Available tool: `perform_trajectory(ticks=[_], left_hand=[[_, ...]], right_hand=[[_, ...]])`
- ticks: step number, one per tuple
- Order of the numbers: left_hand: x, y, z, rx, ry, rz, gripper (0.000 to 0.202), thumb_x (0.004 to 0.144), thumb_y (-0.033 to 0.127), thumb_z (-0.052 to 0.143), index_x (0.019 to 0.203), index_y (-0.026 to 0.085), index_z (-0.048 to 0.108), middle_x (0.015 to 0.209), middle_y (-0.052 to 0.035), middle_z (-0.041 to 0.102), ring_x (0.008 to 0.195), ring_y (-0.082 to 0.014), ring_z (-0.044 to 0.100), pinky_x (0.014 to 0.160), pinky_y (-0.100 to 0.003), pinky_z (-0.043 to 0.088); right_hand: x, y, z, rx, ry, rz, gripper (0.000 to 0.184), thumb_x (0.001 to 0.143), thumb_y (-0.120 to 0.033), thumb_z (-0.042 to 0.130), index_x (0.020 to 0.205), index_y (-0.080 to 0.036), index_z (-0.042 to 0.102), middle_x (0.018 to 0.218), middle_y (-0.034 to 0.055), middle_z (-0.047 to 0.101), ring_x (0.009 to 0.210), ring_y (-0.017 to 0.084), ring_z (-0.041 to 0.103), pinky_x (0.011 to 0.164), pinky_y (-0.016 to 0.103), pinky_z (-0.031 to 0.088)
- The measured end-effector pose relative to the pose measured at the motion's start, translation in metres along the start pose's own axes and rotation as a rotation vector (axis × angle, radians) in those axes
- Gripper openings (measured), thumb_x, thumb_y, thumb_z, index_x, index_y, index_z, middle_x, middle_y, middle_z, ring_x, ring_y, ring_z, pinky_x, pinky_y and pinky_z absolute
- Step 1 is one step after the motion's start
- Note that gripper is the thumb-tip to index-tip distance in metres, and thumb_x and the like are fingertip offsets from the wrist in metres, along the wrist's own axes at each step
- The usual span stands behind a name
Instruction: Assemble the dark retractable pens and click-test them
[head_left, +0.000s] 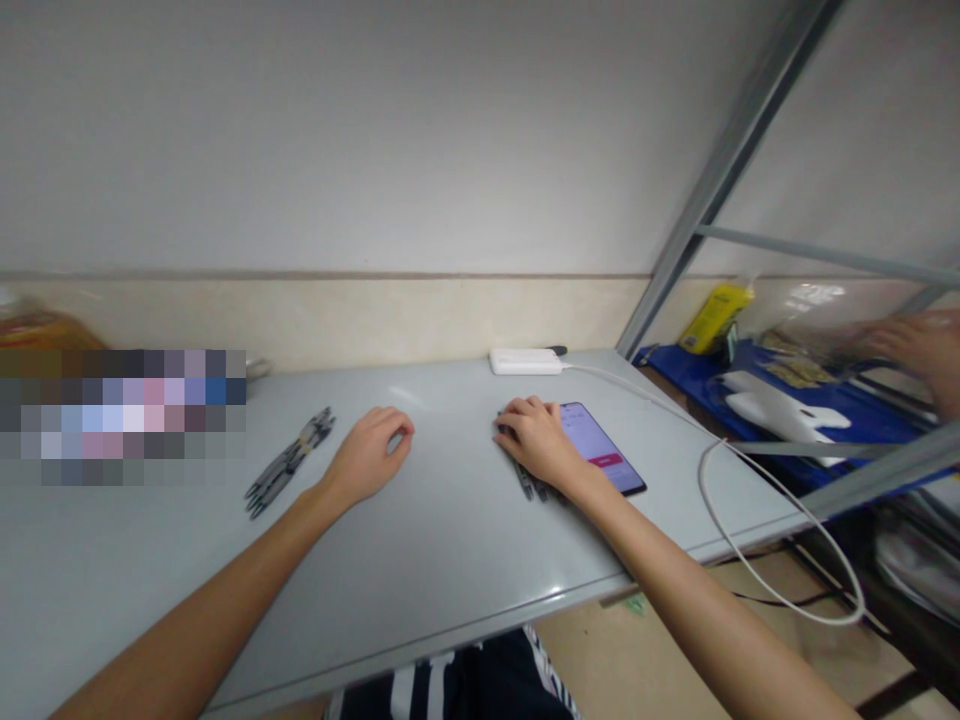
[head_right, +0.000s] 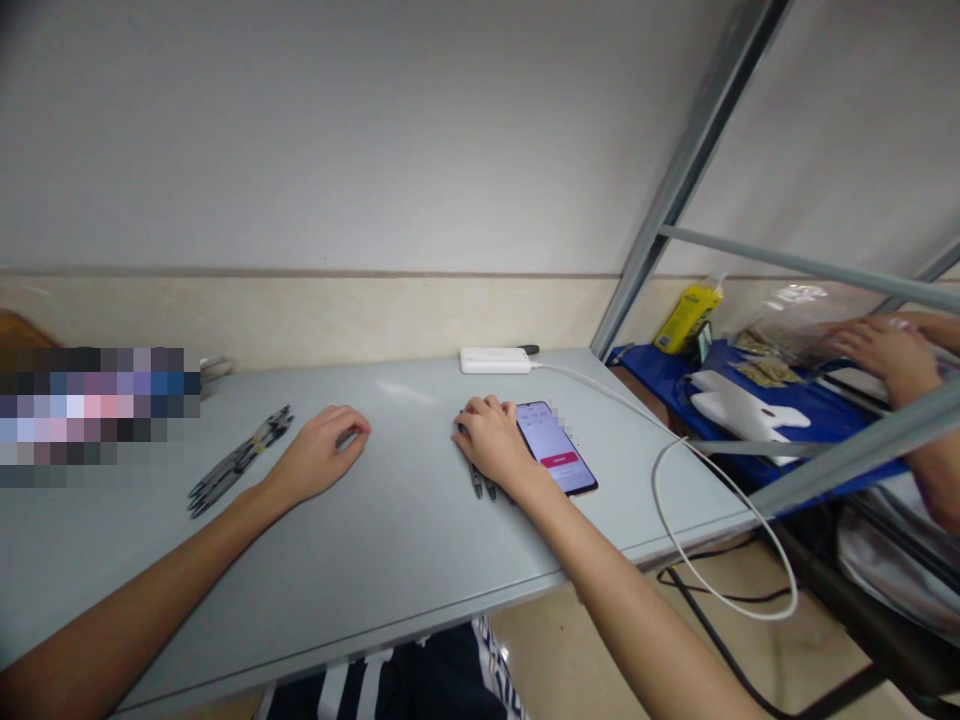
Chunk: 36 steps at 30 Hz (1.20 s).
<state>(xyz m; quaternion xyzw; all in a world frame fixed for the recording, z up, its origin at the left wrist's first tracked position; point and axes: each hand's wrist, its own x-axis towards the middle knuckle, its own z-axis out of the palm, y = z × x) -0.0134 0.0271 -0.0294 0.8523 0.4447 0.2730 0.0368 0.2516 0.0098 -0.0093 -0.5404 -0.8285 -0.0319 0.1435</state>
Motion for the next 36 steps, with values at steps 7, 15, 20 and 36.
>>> perform_trajectory(ticks=[7,15,20,36], left_hand=[[0.000,0.003,-0.008,0.240,-0.012,-0.070,0.016,0.084,0.018,0.044,0.083,0.018,0.060,0.088,-0.0065,0.063,0.090,-0.0230,0.053,0.081,-0.037,0.042],[-0.001,0.014,-0.015,0.572,-0.065,-0.247,0.024,0.085,0.025,0.043,0.097,0.017,0.061,0.102,-0.0123,0.060,0.101,-0.0307,0.049,0.078,-0.043,0.040],[-0.002,0.016,-0.016,0.669,-0.064,-0.340,0.027,0.085,0.020,0.038,0.100,0.015,0.060,0.105,-0.0145,0.058,0.101,-0.0315,0.049,0.074,-0.042,0.040],[-0.003,0.012,-0.018,0.617,-0.107,-0.381,0.030,0.084,0.018,0.036,0.099,0.012,0.060,0.101,-0.0191,0.058,0.098,-0.0332,0.050,0.071,-0.044,0.043]], right_hand=[[-0.001,0.002,0.001,0.046,0.013,-0.001,0.015,0.084,-0.026,0.061,0.097,-0.022,0.068,0.101,0.0060,0.065,0.094,0.022,0.050,0.074,0.035,0.028],[-0.002,0.000,0.002,0.063,0.009,-0.011,0.017,0.084,-0.023,0.059,0.099,-0.023,0.067,0.103,0.0064,0.064,0.096,0.022,0.050,0.079,0.037,0.028],[-0.005,0.001,-0.003,0.082,-0.002,0.009,0.023,0.082,-0.026,0.060,0.105,-0.024,0.065,0.108,0.0066,0.062,0.099,0.023,0.049,0.080,0.037,0.029],[-0.013,0.002,-0.002,0.117,0.035,-0.020,0.021,0.082,-0.021,0.058,0.101,-0.019,0.067,0.111,0.0094,0.065,0.102,0.024,0.049,0.084,0.041,0.029]])
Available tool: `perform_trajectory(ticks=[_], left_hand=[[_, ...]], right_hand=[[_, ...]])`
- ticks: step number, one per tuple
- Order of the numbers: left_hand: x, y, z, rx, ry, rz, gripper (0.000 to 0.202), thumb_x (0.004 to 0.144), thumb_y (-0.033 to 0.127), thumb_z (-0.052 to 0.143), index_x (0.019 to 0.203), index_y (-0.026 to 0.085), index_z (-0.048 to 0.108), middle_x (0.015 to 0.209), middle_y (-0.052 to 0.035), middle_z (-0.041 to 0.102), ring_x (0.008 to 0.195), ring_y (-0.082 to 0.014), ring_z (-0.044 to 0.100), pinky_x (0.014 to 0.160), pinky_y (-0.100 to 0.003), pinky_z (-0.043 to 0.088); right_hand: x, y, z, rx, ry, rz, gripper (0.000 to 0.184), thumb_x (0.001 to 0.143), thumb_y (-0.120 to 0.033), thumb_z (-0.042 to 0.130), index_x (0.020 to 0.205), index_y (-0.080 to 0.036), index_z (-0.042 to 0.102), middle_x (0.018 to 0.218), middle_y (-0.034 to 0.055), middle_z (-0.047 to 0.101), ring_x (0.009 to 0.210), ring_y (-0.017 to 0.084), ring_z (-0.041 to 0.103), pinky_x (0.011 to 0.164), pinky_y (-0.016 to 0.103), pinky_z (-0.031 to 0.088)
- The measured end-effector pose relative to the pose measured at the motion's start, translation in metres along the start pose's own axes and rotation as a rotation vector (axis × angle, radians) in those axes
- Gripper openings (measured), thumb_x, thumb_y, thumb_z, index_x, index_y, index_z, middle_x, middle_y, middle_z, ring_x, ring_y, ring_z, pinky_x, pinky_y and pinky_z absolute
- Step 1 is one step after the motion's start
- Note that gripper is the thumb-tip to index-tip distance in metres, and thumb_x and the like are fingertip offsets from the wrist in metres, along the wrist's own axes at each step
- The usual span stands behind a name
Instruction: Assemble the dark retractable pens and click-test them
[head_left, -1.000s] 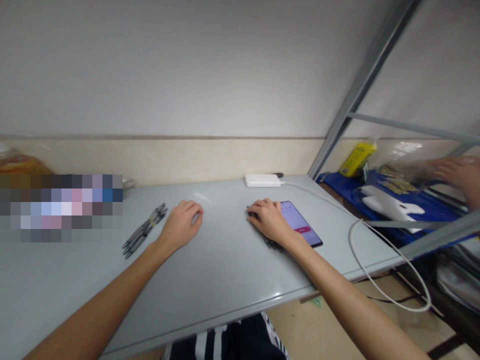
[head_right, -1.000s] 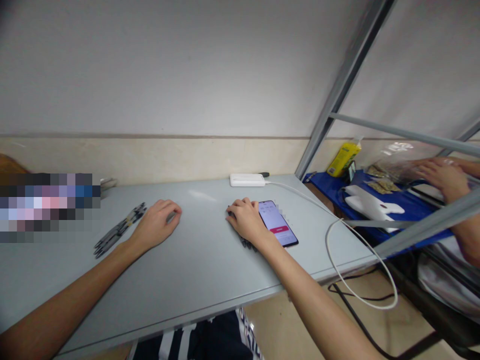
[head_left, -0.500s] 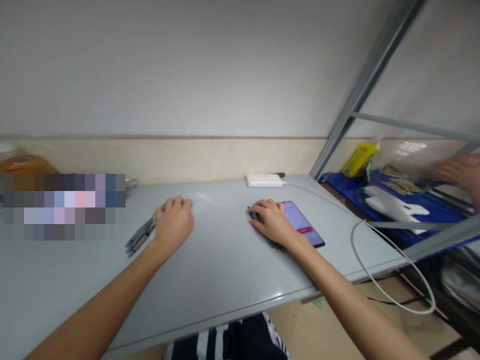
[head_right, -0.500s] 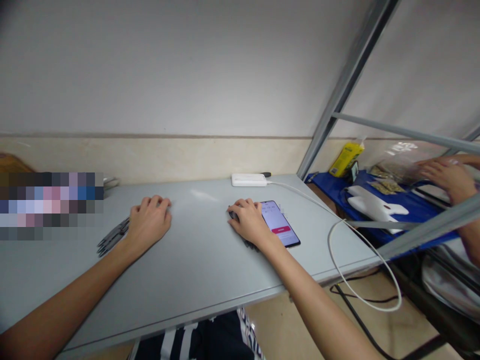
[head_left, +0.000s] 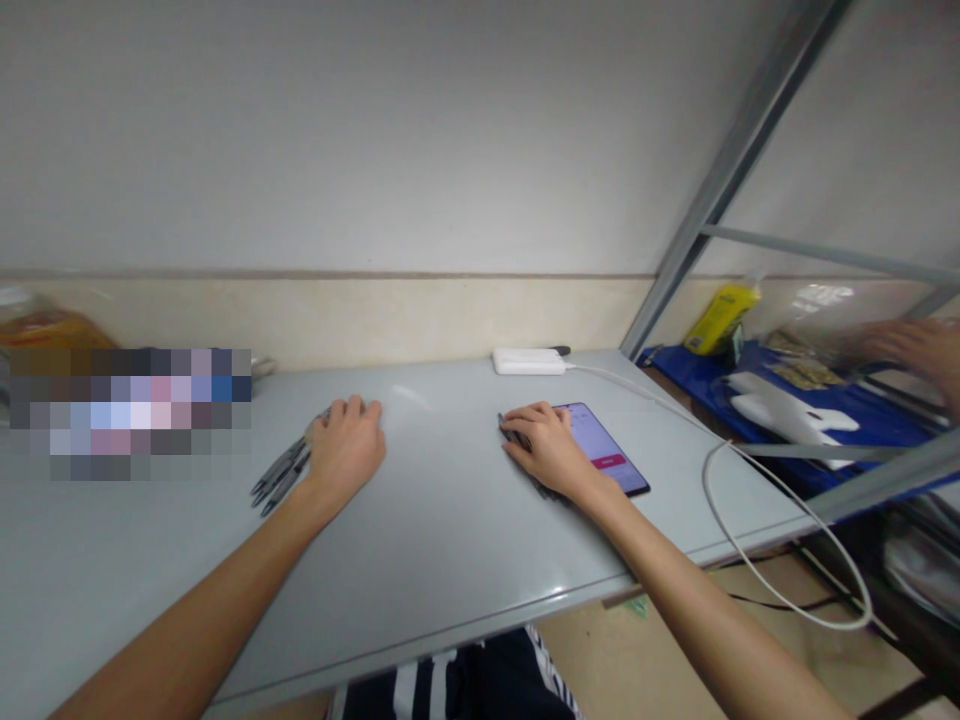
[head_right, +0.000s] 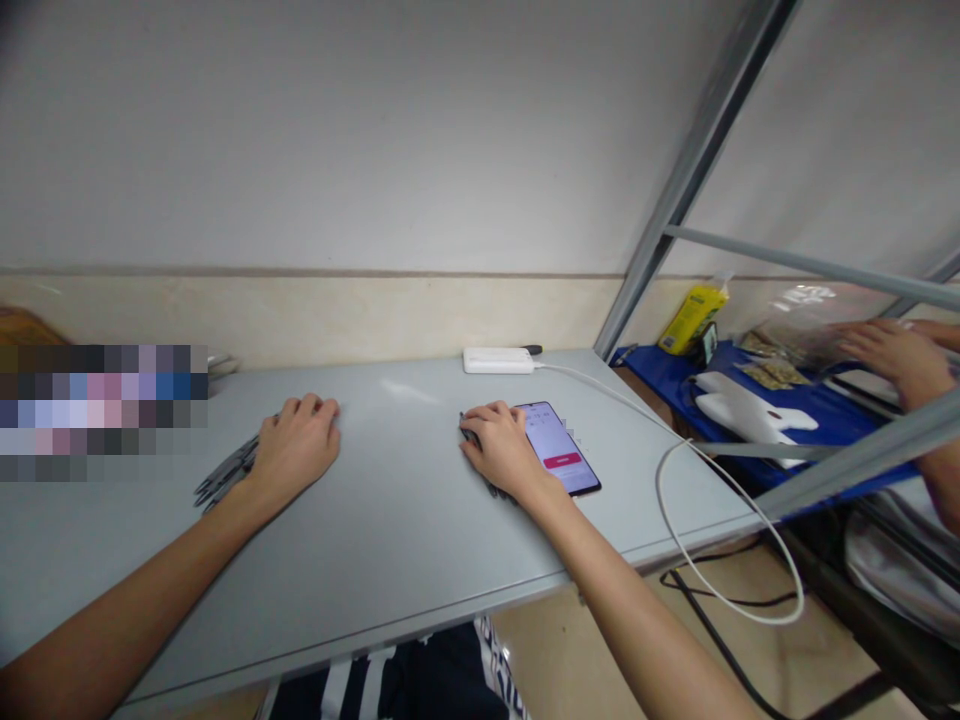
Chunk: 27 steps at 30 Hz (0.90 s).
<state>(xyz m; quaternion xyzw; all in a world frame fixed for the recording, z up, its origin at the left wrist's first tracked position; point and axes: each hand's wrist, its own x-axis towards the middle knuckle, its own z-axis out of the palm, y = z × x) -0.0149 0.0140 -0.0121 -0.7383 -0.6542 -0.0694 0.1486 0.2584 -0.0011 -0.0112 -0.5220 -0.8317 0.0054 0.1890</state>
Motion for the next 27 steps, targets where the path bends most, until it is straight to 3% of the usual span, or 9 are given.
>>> perform_trajectory(ticks=[10,20,23,27], left_hand=[[-0.001,0.001,0.000,0.029,-0.031,-0.025,0.029,0.085,0.019,0.036,0.100,0.013,0.059,0.103,-0.0177,0.057,0.097,-0.0323,0.052,0.070,-0.043,0.045],[0.004,-0.003,0.004,-0.045,-0.102,0.108,0.036,0.072,-0.001,0.041,0.098,0.015,0.060,0.100,-0.0131,0.060,0.098,-0.0281,0.052,0.078,-0.039,0.046],[0.003,-0.002,0.007,-0.154,-0.045,0.176,0.036,0.071,-0.004,0.039,0.092,0.015,0.060,0.098,-0.0120,0.059,0.096,-0.0264,0.052,0.082,-0.039,0.045],[-0.001,0.010,0.006,-0.476,0.078,0.349,0.034,0.077,-0.002,0.037,0.094,0.018,0.059,0.100,-0.0087,0.055,0.098,-0.0216,0.052,0.089,-0.037,0.045]], right_hand=[[-0.004,0.000,0.001,0.038,-0.005,-0.004,0.021,0.083,-0.019,0.057,0.102,-0.019,0.067,0.113,0.0085,0.065,0.101,0.024,0.051,0.084,0.040,0.029],[-0.004,-0.004,0.002,0.060,0.078,0.001,0.022,0.085,-0.026,0.057,0.105,-0.022,0.064,0.113,0.0090,0.061,0.105,0.024,0.049,0.086,0.040,0.029],[-0.003,-0.010,0.000,0.081,0.095,0.010,0.023,0.084,-0.025,0.057,0.106,-0.022,0.064,0.113,0.0090,0.060,0.106,0.024,0.049,0.087,0.040,0.028],[-0.001,-0.024,0.000,0.150,0.103,-0.031,0.023,0.083,-0.024,0.058,0.105,-0.021,0.063,0.109,0.0088,0.062,0.105,0.024,0.050,0.089,0.040,0.030]])
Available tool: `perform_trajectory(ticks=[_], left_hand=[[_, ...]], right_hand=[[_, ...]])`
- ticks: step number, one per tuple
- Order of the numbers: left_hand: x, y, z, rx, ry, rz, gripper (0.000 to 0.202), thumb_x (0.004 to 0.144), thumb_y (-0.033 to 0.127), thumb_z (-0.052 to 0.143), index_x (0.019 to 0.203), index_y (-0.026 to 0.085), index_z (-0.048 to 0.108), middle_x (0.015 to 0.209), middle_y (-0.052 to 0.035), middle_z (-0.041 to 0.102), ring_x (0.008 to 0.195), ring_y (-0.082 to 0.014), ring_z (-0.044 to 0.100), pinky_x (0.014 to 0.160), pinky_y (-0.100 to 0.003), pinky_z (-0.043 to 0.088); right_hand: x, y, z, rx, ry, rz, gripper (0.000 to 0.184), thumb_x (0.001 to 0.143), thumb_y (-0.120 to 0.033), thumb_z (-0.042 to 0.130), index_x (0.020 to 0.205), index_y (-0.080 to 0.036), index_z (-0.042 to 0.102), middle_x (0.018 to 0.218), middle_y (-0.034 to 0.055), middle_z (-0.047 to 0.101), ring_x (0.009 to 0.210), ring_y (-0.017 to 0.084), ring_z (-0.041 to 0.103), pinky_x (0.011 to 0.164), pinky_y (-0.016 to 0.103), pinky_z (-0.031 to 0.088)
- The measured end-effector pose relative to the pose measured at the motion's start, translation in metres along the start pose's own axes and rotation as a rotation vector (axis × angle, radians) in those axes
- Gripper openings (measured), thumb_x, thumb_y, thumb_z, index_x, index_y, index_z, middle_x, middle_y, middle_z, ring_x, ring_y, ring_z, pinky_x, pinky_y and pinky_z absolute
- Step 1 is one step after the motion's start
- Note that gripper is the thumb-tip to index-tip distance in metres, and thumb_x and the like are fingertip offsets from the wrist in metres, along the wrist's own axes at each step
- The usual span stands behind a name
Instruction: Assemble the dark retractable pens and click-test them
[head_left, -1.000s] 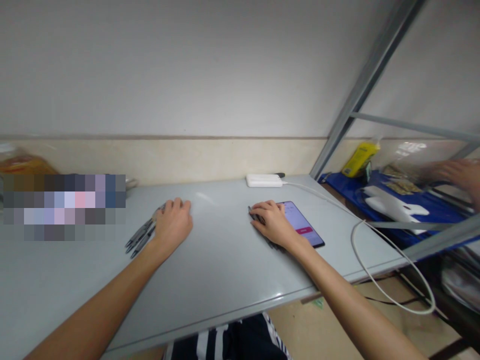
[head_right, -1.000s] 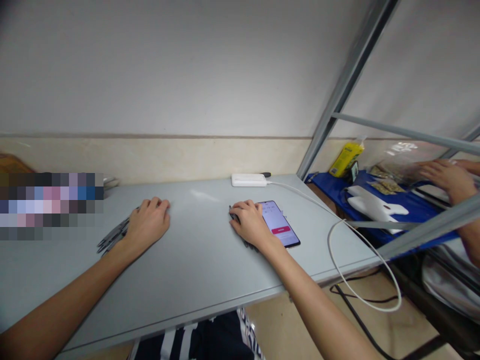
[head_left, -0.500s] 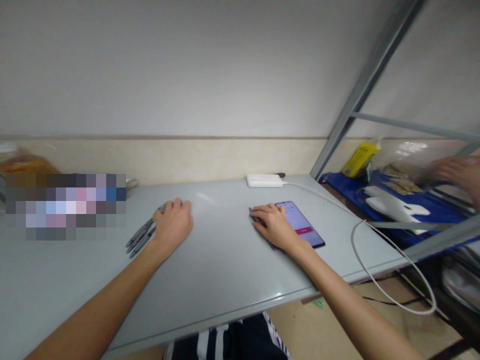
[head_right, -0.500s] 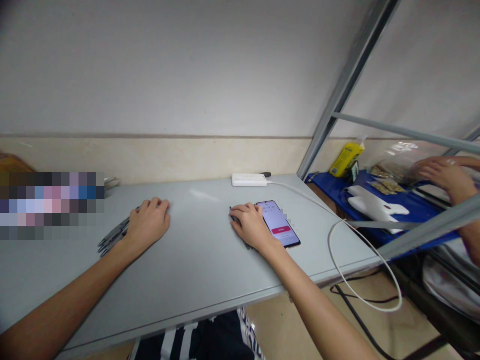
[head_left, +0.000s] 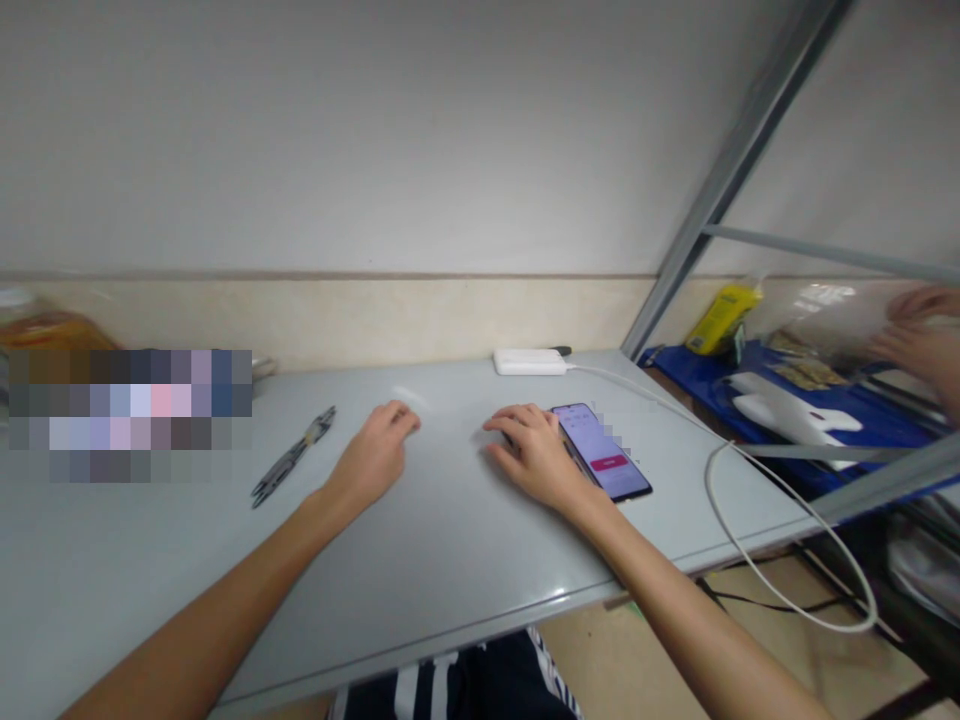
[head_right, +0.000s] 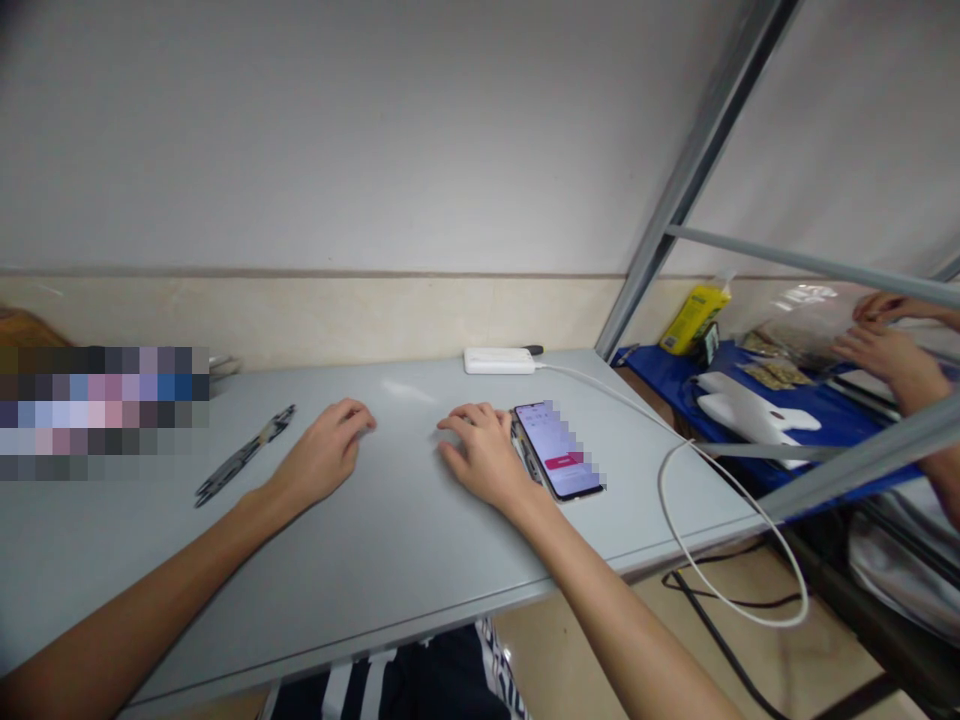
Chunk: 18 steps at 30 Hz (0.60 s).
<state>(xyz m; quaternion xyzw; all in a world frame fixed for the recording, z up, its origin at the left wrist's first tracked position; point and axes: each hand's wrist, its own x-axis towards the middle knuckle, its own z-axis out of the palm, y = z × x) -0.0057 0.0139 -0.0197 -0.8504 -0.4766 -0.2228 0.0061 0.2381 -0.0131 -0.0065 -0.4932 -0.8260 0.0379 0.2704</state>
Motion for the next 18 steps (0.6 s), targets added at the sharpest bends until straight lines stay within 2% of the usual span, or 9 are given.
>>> perform_trajectory(ticks=[3,6,9,12,18], left_hand=[[-0.001,0.017,0.001,-0.250,0.029,0.113,0.024,0.086,0.007,0.039,0.098,0.019,0.057,0.103,-0.0069,0.053,0.097,-0.0179,0.053,0.091,-0.034,0.045],[-0.003,0.034,0.001,-0.441,-0.010,0.166,0.018,0.087,0.012,0.043,0.096,0.020,0.057,0.103,-0.0062,0.053,0.098,-0.0166,0.054,0.090,-0.033,0.046],[-0.005,0.042,-0.001,-0.623,-0.041,0.114,0.012,0.087,0.016,0.047,0.090,0.020,0.058,0.104,-0.0067,0.052,0.094,-0.0159,0.056,0.084,-0.031,0.051],[-0.006,0.043,-0.002,-0.781,-0.054,0.031,0.009,0.084,0.019,0.051,0.088,0.019,0.058,0.108,-0.0076,0.049,0.093,-0.0155,0.056,0.074,-0.028,0.056],[-0.005,0.042,-0.006,-0.716,0.005,0.016,0.021,0.081,0.008,0.042,0.086,0.019,0.059,0.107,-0.0081,0.052,0.100,-0.0175,0.054,0.068,-0.024,0.053]], right_hand=[[0.001,-0.012,0.003,0.078,-0.039,-0.058,0.025,0.083,-0.022,0.058,0.108,-0.020,0.062,0.106,0.0083,0.063,0.102,0.023,0.051,0.089,0.037,0.033],[0.002,-0.021,0.007,0.156,-0.112,-0.129,0.027,0.083,-0.021,0.059,0.109,-0.017,0.060,0.102,0.0087,0.064,0.097,0.021,0.053,0.086,0.033,0.038],[0.004,-0.025,0.011,0.236,-0.168,-0.149,0.018,0.083,-0.024,0.061,0.099,-0.016,0.062,0.091,0.0071,0.065,0.085,0.018,0.057,0.076,0.027,0.041],[0.006,-0.028,0.014,0.334,-0.156,-0.105,0.013,0.084,-0.027,0.060,0.090,-0.016,0.065,0.079,0.0040,0.066,0.072,0.014,0.058,0.065,0.023,0.041],[0.007,-0.032,0.014,0.446,-0.124,-0.004,0.007,0.078,-0.017,0.065,0.083,-0.016,0.070,0.069,0.0001,0.067,0.059,0.011,0.056,0.058,0.020,0.041]])
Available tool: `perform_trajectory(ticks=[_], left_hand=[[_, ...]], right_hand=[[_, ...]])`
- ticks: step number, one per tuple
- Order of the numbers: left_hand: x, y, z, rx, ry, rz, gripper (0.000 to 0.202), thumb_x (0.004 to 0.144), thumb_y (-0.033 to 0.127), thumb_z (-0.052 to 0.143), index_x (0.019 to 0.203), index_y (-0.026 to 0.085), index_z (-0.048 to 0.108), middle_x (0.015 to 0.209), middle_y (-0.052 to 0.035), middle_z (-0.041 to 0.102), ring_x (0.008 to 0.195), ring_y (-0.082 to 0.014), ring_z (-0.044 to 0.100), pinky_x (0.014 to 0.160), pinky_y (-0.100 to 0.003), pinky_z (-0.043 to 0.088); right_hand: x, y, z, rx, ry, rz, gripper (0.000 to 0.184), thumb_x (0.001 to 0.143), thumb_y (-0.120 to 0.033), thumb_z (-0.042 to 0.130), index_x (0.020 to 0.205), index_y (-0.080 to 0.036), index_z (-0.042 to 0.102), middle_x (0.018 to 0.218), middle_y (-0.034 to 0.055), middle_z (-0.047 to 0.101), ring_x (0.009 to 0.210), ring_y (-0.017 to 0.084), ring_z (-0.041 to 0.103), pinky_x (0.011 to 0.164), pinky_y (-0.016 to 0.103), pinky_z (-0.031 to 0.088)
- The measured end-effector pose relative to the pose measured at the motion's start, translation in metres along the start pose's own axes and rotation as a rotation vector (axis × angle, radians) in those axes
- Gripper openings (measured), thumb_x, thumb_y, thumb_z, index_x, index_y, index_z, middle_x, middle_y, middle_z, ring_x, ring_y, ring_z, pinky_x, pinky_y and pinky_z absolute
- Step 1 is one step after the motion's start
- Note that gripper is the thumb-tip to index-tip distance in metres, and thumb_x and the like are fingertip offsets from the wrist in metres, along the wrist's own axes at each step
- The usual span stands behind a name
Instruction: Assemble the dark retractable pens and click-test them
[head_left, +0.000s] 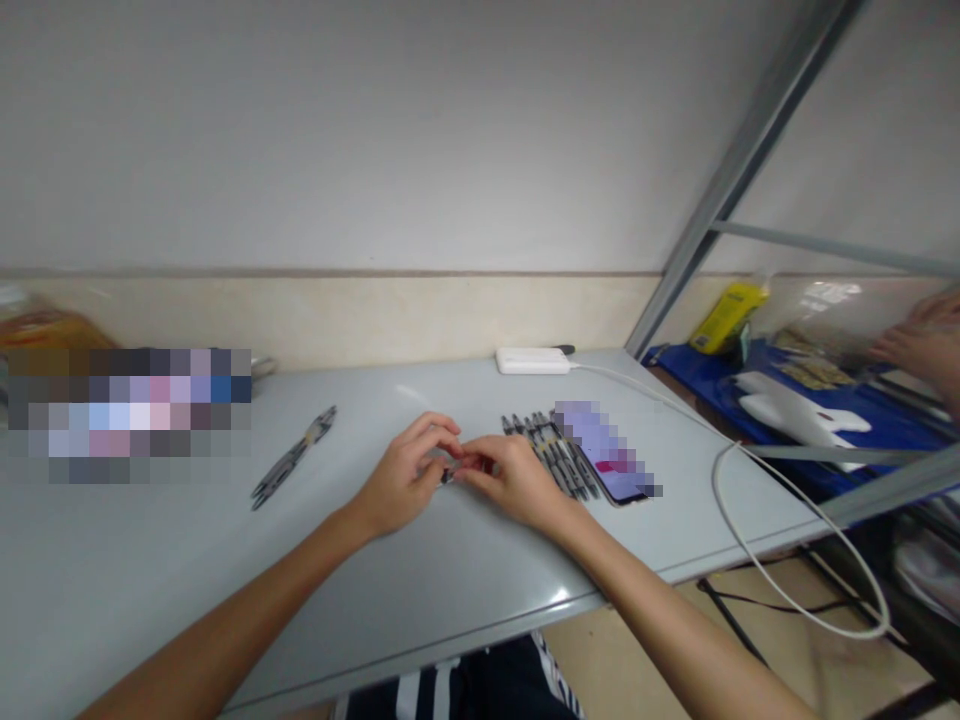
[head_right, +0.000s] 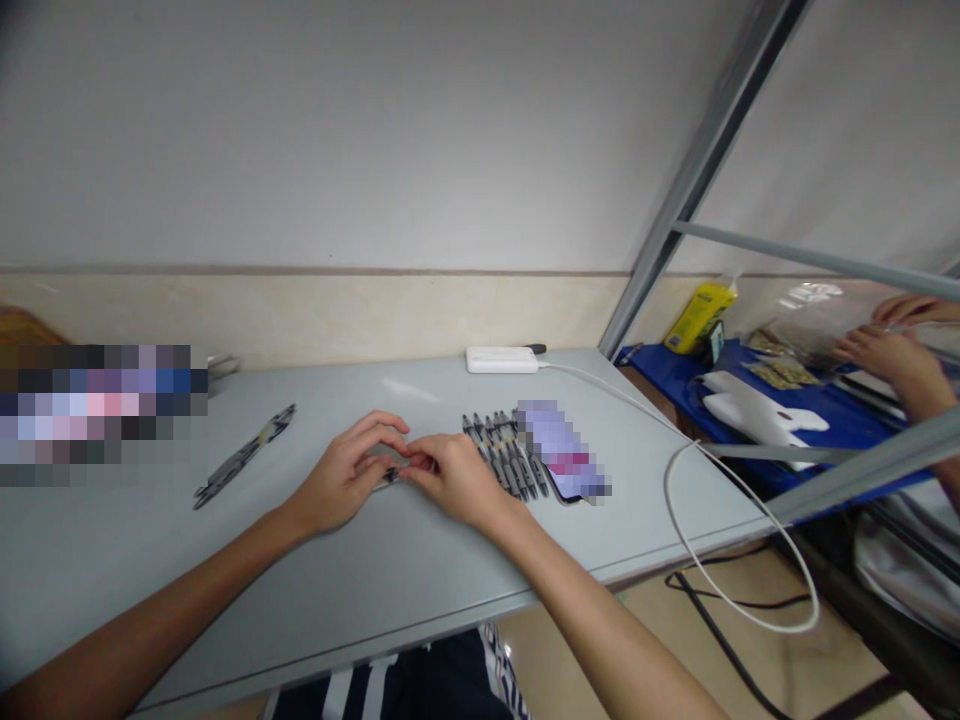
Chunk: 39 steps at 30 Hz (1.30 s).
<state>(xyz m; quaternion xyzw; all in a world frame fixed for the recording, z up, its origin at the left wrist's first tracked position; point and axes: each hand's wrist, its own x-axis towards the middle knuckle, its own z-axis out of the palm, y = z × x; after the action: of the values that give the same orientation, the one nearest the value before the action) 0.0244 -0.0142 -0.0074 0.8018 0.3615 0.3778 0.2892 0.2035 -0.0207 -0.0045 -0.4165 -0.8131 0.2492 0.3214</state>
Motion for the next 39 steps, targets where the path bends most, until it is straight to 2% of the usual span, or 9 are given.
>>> perform_trajectory(ticks=[3,6,11,13,20,26,33,36,39], left_hand=[[0.001,0.001,0.001,0.018,-0.007,0.017,0.022,0.078,0.005,0.042,0.089,0.018,0.057,0.105,-0.0074,0.053,0.099,-0.0165,0.054,0.067,-0.023,0.052],[0.000,-0.002,0.001,0.056,-0.039,0.005,0.018,0.080,0.011,0.047,0.095,0.018,0.054,0.100,-0.0062,0.056,0.086,-0.0141,0.058,0.061,-0.021,0.051],[0.002,-0.016,-0.010,0.213,-0.095,-0.010,0.018,0.080,0.022,0.056,0.097,0.018,0.056,0.086,-0.0023,0.063,0.075,-0.0137,0.059,0.069,-0.026,0.049],[0.004,-0.022,-0.016,0.219,-0.099,-0.045,0.012,0.083,0.024,0.054,0.091,0.018,0.060,0.082,-0.0019,0.065,0.072,-0.0138,0.059,0.065,-0.025,0.048],[0.007,-0.028,-0.023,0.033,0.104,-0.154,0.024,0.079,0.038,0.060,0.089,0.016,0.064,0.078,-0.0028,0.068,0.072,-0.0155,0.063,0.068,-0.027,0.049],[0.006,-0.029,-0.021,-0.081,0.268,-0.207,0.026,0.070,0.039,0.070,0.080,0.016,0.063,0.073,-0.0030,0.068,0.069,-0.0157,0.064,0.065,-0.025,0.050],[0.007,-0.025,-0.020,-0.182,0.339,-0.258,0.027,0.062,0.037,0.076,0.071,0.015,0.062,0.067,-0.0020,0.067,0.059,-0.0129,0.061,0.056,-0.023,0.049],[0.007,-0.025,-0.019,-0.180,0.344,-0.204,0.027,0.062,0.037,0.076,0.068,0.015,0.062,0.072,-0.0037,0.069,0.066,-0.0147,0.063,0.062,-0.025,0.051],[0.006,-0.025,-0.019,-0.090,0.302,-0.113,0.025,0.067,0.038,0.073,0.069,0.015,0.062,0.074,-0.0042,0.068,0.071,-0.0165,0.064,0.067,-0.028,0.052]], right_hand=[[0.000,0.000,0.001,0.015,0.005,0.007,0.007,0.078,-0.017,0.065,0.081,-0.016,0.071,0.069,0.0013,0.067,0.061,0.011,0.057,0.059,0.021,0.041],[0.000,0.004,-0.001,0.024,0.038,0.004,0.007,0.078,-0.017,0.065,0.080,-0.016,0.071,0.073,0.0035,0.069,0.065,0.013,0.059,0.061,0.022,0.042],[-0.002,0.018,-0.016,0.046,0.234,0.079,0.008,0.078,-0.021,0.064,0.075,-0.017,0.071,0.072,0.0049,0.070,0.065,0.015,0.060,0.063,0.026,0.045],[-0.004,0.026,-0.023,0.106,0.300,0.124,0.010,0.077,-0.024,0.064,0.075,-0.016,0.070,0.073,0.0057,0.070,0.066,0.016,0.061,0.063,0.027,0.046],[-0.009,0.037,-0.036,0.380,0.390,0.281,0.021,0.072,-0.034,0.067,0.075,-0.013,0.070,0.059,0.0023,0.063,0.053,0.012,0.054,0.051,0.024,0.042],[-0.009,0.029,-0.037,0.773,0.450,0.342,0.024,0.071,-0.036,0.068,0.079,-0.014,0.070,0.064,0.0016,0.064,0.056,0.011,0.055,0.056,0.024,0.044],[-0.008,0.027,-0.040,1.014,0.406,0.364,0.030,0.069,-0.039,0.069,0.083,-0.013,0.071,0.068,0.0035,0.065,0.058,0.011,0.056,0.057,0.024,0.045],[-0.007,0.026,-0.039,0.936,0.284,0.373,0.030,0.072,-0.042,0.067,0.080,-0.013,0.069,0.068,0.0041,0.066,0.056,0.010,0.054,0.055,0.023,0.042],[-0.007,0.023,-0.039,0.713,0.105,0.367,0.031,0.077,-0.042,0.062,0.066,-0.013,0.065,0.061,0.0021,0.062,0.051,0.007,0.048,0.050,0.021,0.037]])
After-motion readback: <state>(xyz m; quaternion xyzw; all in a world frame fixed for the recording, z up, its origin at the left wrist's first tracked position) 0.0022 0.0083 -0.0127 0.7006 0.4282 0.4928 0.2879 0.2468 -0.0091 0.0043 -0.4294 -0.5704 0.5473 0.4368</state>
